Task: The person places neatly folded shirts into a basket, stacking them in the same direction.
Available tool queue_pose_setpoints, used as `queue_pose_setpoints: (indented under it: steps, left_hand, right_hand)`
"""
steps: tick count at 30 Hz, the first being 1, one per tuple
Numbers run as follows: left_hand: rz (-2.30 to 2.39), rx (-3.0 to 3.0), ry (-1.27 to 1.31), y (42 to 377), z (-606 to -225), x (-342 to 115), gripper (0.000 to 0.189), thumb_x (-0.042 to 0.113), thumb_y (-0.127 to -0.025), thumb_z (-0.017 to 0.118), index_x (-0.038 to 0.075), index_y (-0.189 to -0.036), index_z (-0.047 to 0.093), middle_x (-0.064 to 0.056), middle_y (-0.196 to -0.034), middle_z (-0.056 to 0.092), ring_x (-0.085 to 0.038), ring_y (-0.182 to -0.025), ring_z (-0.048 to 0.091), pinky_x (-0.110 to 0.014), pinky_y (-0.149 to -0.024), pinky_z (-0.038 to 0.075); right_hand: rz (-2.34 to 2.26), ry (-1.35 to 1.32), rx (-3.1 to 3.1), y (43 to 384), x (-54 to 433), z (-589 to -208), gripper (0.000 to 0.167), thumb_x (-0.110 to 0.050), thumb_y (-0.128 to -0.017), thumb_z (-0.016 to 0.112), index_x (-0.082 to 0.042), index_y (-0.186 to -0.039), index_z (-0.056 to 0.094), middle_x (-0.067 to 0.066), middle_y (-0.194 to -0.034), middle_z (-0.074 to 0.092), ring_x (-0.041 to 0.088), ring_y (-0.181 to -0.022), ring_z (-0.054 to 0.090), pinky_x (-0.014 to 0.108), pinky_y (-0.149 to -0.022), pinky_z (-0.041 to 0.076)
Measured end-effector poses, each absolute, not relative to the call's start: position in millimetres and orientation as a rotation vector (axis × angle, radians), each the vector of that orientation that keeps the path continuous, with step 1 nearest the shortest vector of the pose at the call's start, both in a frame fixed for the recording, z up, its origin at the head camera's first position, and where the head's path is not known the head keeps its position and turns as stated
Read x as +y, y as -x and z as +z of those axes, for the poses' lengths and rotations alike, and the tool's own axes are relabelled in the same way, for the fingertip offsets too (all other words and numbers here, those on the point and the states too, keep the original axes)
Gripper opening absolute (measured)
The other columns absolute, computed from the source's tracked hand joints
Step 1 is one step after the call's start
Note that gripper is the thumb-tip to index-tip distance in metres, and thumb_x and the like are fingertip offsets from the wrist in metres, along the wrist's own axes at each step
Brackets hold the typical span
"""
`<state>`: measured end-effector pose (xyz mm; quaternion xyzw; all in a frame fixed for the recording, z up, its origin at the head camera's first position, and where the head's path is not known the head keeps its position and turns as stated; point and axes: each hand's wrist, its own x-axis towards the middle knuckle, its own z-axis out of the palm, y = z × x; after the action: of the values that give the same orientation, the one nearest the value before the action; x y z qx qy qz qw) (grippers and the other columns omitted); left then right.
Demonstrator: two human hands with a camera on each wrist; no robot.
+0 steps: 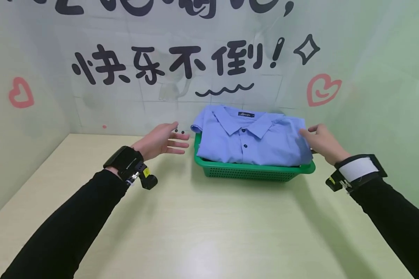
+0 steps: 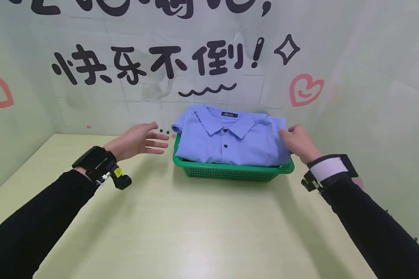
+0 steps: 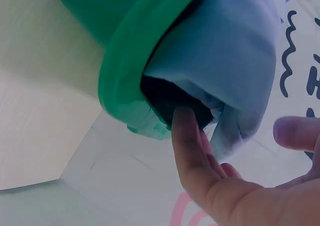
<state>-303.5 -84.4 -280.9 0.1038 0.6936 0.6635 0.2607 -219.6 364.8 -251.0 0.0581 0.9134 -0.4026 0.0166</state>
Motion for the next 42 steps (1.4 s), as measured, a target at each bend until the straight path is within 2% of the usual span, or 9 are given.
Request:
queue_pose_setpoints:
  steps: [4, 10, 16, 24, 29, 33, 36, 39, 42]
  left_hand:
    - [1.814, 1.897, -0.264, 291, -286, -84, 0.056, 0.036, -0.109, 0.030, 0.004, -0.152, 0.014, -0.023, -0.135, 0.050, -0.039, -0.119, 0.056, -0.041, -0.089, 0.053]
    - [1.762, 2.040, -0.309, 265, -294, -89, 0.060, 0.035, -0.108, 0.033, 0.001, -0.153, 0.013, -0.024, -0.130, 0.053, -0.037, -0.112, 0.061, -0.040, -0.085, 0.055]
    - [1.698, 2.216, -0.401, 235, -307, -114, 0.059, 0.039, -0.108, 0.036, 0.000, -0.149, 0.022, -0.023, -0.130, 0.054, -0.032, -0.105, 0.064, -0.039, -0.084, 0.055]
    - [1.747, 2.353, -0.411, 199, -314, -158, 0.059, 0.043, -0.107, 0.037, 0.003, -0.148, 0.027, -0.021, -0.130, 0.051, -0.032, -0.107, 0.062, -0.036, -0.084, 0.055]
    - [1.803, 2.531, -0.421, 179, -316, -171, 0.051, 0.037, -0.108, 0.033, 0.002, -0.145, 0.034, -0.016, -0.129, 0.051, -0.027, -0.104, 0.064, -0.031, -0.082, 0.056]
    - [1.799, 2.761, -0.481, 165, -321, -173, 0.044, 0.031, -0.109, 0.034, 0.001, -0.139, 0.044, -0.011, -0.125, 0.054, -0.019, -0.097, 0.065, -0.026, -0.078, 0.056]
    - [1.729, 2.974, -0.551, 154, -326, -171, 0.038, 0.023, -0.108, 0.037, 0.000, -0.136, 0.048, -0.010, -0.125, 0.055, -0.015, -0.095, 0.063, -0.019, -0.078, 0.052]
    - [1.583, 3.200, -0.649, 145, -331, -167, 0.033, 0.015, -0.107, 0.042, -0.002, -0.134, 0.050, -0.012, -0.126, 0.053, -0.018, -0.097, 0.060, -0.019, -0.082, 0.046]
    - [1.335, 3.428, -0.872, 142, -334, -164, 0.036, 0.018, -0.107, 0.042, -0.007, -0.130, 0.052, -0.018, -0.126, 0.051, -0.029, -0.104, 0.055, -0.032, -0.086, 0.044]
  right_hand:
    - [-1.272, -0.171, 2.909, 209, 361, -252, 0.077, -0.046, -0.104, 0.035, 0.018, -0.142, 0.019, 0.032, -0.129, 0.034, 0.041, -0.118, 0.039, 0.053, -0.093, 0.045]
    - [-1.202, -0.091, 3.136, 193, 350, -257, 0.072, -0.043, -0.104, 0.037, 0.018, -0.141, 0.025, 0.041, -0.134, 0.035, 0.050, -0.123, 0.038, 0.061, -0.098, 0.035]
    - [-1.156, 0.130, 3.359, 168, 334, -268, 0.057, -0.030, -0.106, 0.042, 0.018, -0.136, 0.036, 0.038, -0.131, 0.039, 0.053, -0.116, 0.040, 0.063, -0.094, 0.034]
    - [-1.051, 0.347, 3.435, 138, 321, -287, 0.052, -0.022, -0.104, 0.051, 0.012, -0.140, 0.035, 0.031, -0.133, 0.039, 0.046, -0.115, 0.041, 0.058, -0.086, 0.036]
    - [-0.992, 0.501, 3.513, 126, 313, -295, 0.046, -0.017, -0.101, 0.057, 0.009, -0.136, 0.043, 0.027, -0.133, 0.042, 0.043, -0.118, 0.040, 0.058, -0.089, 0.035]
    - [-0.889, 0.790, 3.663, 121, 306, -303, 0.043, -0.025, -0.100, 0.055, 0.010, -0.126, 0.053, 0.023, -0.127, 0.051, 0.039, -0.116, 0.049, 0.049, -0.088, 0.041]
    - [-0.778, 1.056, 3.768, 118, 298, -308, 0.046, -0.032, -0.100, 0.050, 0.010, -0.117, 0.060, 0.022, -0.120, 0.059, 0.037, -0.108, 0.056, 0.034, -0.088, 0.043]
    - [-0.614, 1.282, 3.841, 115, 290, -308, 0.043, -0.029, -0.099, 0.049, 0.011, -0.108, 0.063, 0.023, -0.111, 0.062, 0.039, -0.097, 0.060, 0.035, -0.083, 0.047]
    - [-0.439, 1.530, 3.884, 114, 282, -305, 0.033, -0.018, -0.097, 0.048, 0.011, -0.097, 0.064, 0.024, -0.102, 0.064, 0.041, -0.082, 0.061, 0.045, -0.069, 0.050]
